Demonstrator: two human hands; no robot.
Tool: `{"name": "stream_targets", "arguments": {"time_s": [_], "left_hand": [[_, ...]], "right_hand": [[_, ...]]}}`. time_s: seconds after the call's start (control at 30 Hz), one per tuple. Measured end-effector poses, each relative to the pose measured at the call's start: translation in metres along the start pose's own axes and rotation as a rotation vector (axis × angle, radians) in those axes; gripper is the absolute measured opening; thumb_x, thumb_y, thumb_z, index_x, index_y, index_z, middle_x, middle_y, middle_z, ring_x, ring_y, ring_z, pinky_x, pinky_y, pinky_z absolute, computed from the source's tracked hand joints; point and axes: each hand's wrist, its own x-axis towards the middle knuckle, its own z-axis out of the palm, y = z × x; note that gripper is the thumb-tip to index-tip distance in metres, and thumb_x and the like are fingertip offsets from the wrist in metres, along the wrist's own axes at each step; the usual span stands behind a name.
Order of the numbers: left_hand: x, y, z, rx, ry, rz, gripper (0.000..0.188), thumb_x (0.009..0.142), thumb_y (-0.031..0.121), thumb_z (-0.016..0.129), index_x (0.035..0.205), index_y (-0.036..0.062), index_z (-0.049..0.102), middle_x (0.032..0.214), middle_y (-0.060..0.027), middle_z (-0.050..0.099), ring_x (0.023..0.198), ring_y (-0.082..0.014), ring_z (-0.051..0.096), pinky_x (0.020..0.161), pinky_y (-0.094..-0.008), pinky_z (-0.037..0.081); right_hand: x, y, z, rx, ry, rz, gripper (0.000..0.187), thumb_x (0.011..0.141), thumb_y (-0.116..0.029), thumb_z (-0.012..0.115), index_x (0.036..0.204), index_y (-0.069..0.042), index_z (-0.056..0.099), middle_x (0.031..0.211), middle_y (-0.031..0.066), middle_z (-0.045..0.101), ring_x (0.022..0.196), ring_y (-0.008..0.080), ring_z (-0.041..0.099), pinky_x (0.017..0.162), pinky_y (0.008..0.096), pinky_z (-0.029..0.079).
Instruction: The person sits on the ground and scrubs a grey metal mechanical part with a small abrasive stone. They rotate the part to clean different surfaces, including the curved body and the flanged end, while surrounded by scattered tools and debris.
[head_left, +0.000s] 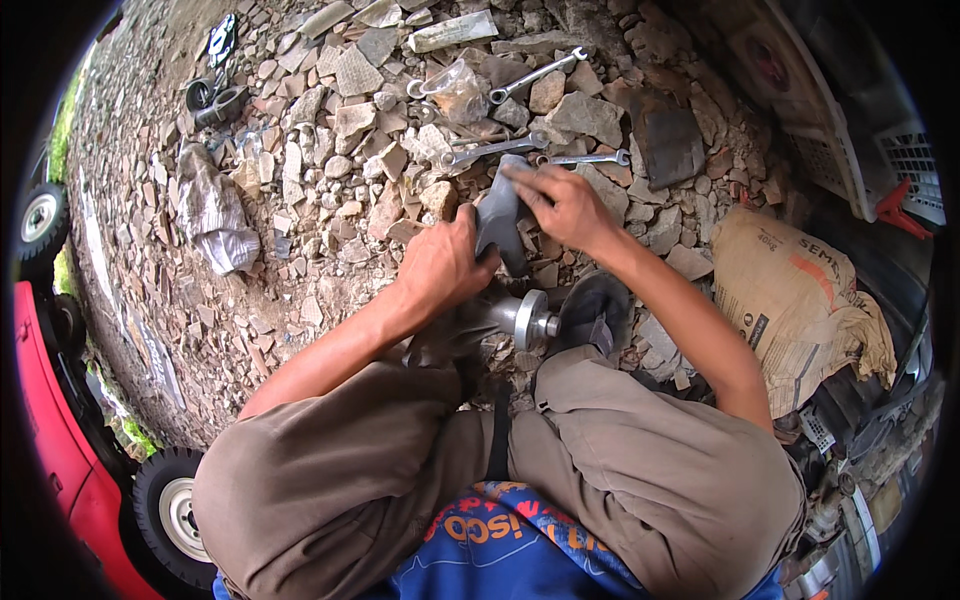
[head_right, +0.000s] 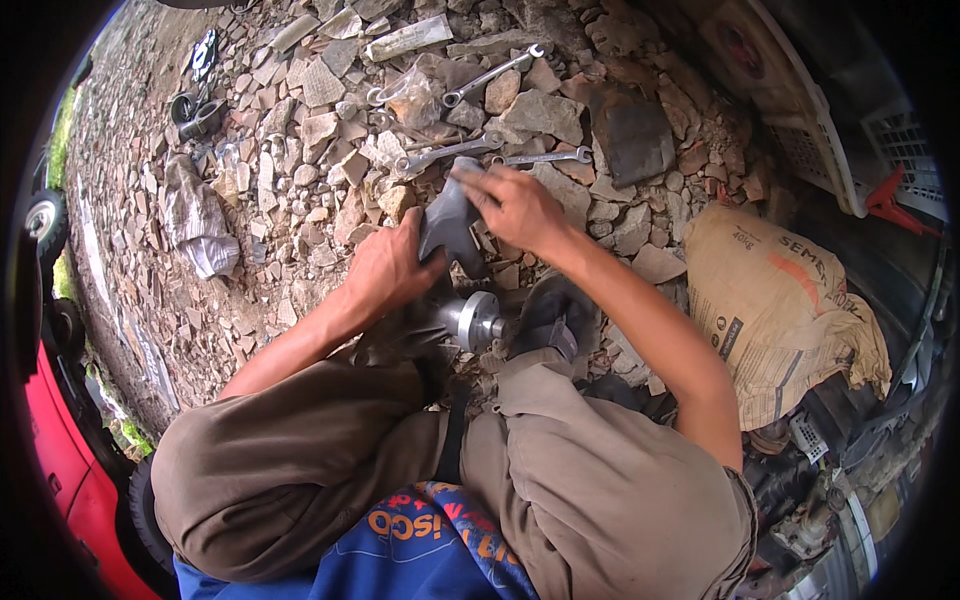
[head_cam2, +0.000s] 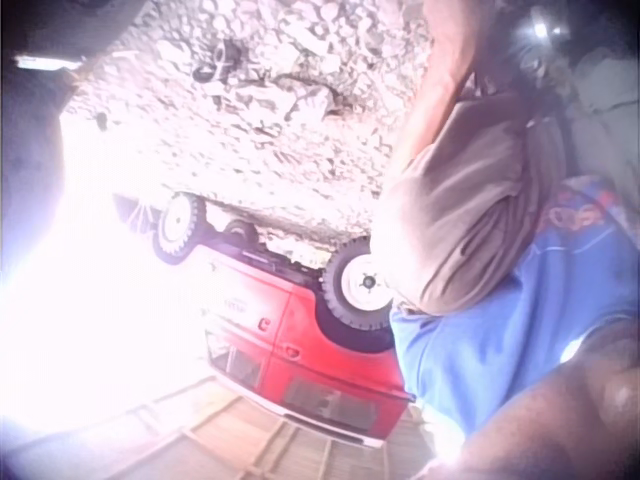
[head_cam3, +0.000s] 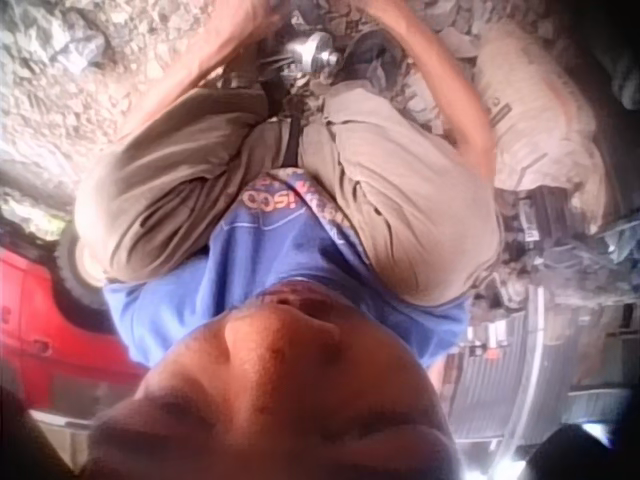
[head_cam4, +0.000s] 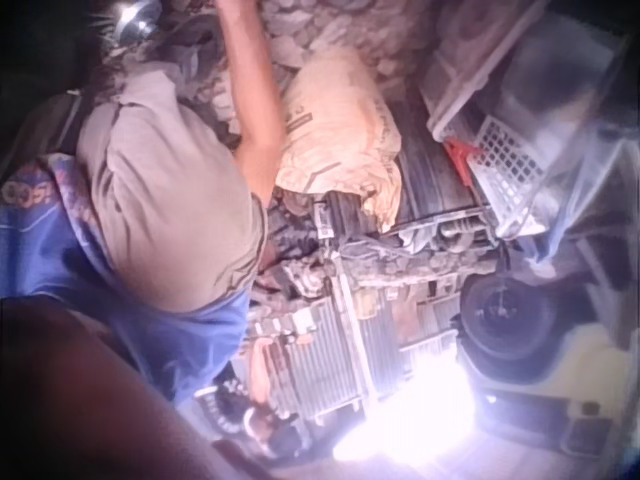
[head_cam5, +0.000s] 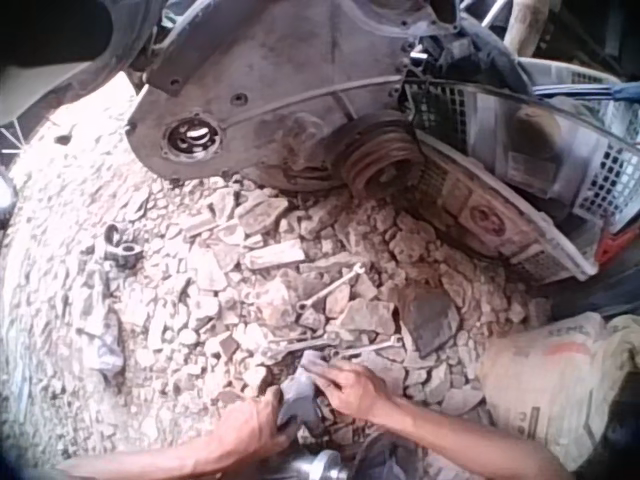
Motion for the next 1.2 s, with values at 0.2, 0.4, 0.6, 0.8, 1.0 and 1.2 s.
{"name": "stream_targets", "arguments": {"time_s": [0.2,0.4,0.6,0.8,1.0,1.2], "left_hand": [[0.000,-0.005,0.014,-0.276,0.016,0.064,0.067,0.091,0.028,0.074,0.136,-0.0116,0.042,0.099,-0.0384,0.069,0.098,-0.0537,0.070,0.088,-0.0557,0.056],[-0.003,0.001,0.011,-0.379,-0.008,0.005,0.072,0.093,0.025,0.071,0.142,-0.0136,0.037,0.115,-0.0408,0.066,0.113,-0.0498,0.068,0.099,-0.0516,0.053],[-0.002,0.002,0.017,-0.443,0.024,0.020,0.078,0.094,0.028,0.071,0.150,-0.0103,0.034,0.117,-0.0393,0.067,0.115,-0.0484,0.068,0.100,-0.0496,0.053],[0.007,-0.007,0.027,-0.861,-0.091,-0.068,0.093,0.092,0.030,0.076,0.163,-0.0022,0.026,0.142,-0.0258,0.060,0.129,-0.0317,0.060,0.110,-0.0415,0.047],[0.008,-0.010,0.036,-1.044,-0.172,-0.165,0.098,0.089,0.022,0.077,0.168,0.0037,0.022,0.155,-0.0207,0.047,0.140,-0.0275,0.047,0.117,-0.0382,0.038],[0.015,-0.004,0.043,-0.968,-0.221,-0.051,0.096,0.083,0.022,0.072,0.165,0.0023,0.026,0.149,-0.0228,0.053,0.137,-0.0315,0.052,0.117,-0.0408,0.040]], "right_hand": [[0.011,0.016,-0.012,-0.011,-0.049,0.023,0.033,0.099,-0.017,0.070,0.132,-0.016,0.074,0.103,0.0164,0.073,0.089,0.0358,0.072,0.079,0.0406,0.057],[0.002,-0.003,-0.012,0.070,-0.149,-0.023,0.030,0.101,-0.024,0.066,0.129,-0.018,0.076,0.098,0.0177,0.073,0.092,0.0377,0.072,0.080,0.0445,0.058],[0.006,-0.003,-0.014,0.052,-0.233,-0.001,0.028,0.100,-0.024,0.068,0.126,-0.018,0.077,0.098,0.0182,0.073,0.093,0.0381,0.072,0.082,0.0464,0.058],[0.031,0.011,-0.026,0.069,-0.257,0.022,0.028,0.100,-0.021,0.068,0.124,-0.011,0.078,0.107,0.0177,0.077,0.100,0.0371,0.073,0.089,0.0434,0.057],[0.055,-0.004,-0.043,-0.233,-0.463,0.034,0.029,0.099,-0.024,0.069,0.126,-0.019,0.077,0.103,0.0178,0.075,0.098,0.0380,0.071,0.089,0.0492,0.056],[0.066,-0.009,-0.052,-0.111,-0.710,0.061,0.030,0.098,-0.027,0.069,0.119,-0.008,0.078,0.113,0.0187,0.077,0.105,0.0385,0.073,0.092,0.0464,0.056]]}}
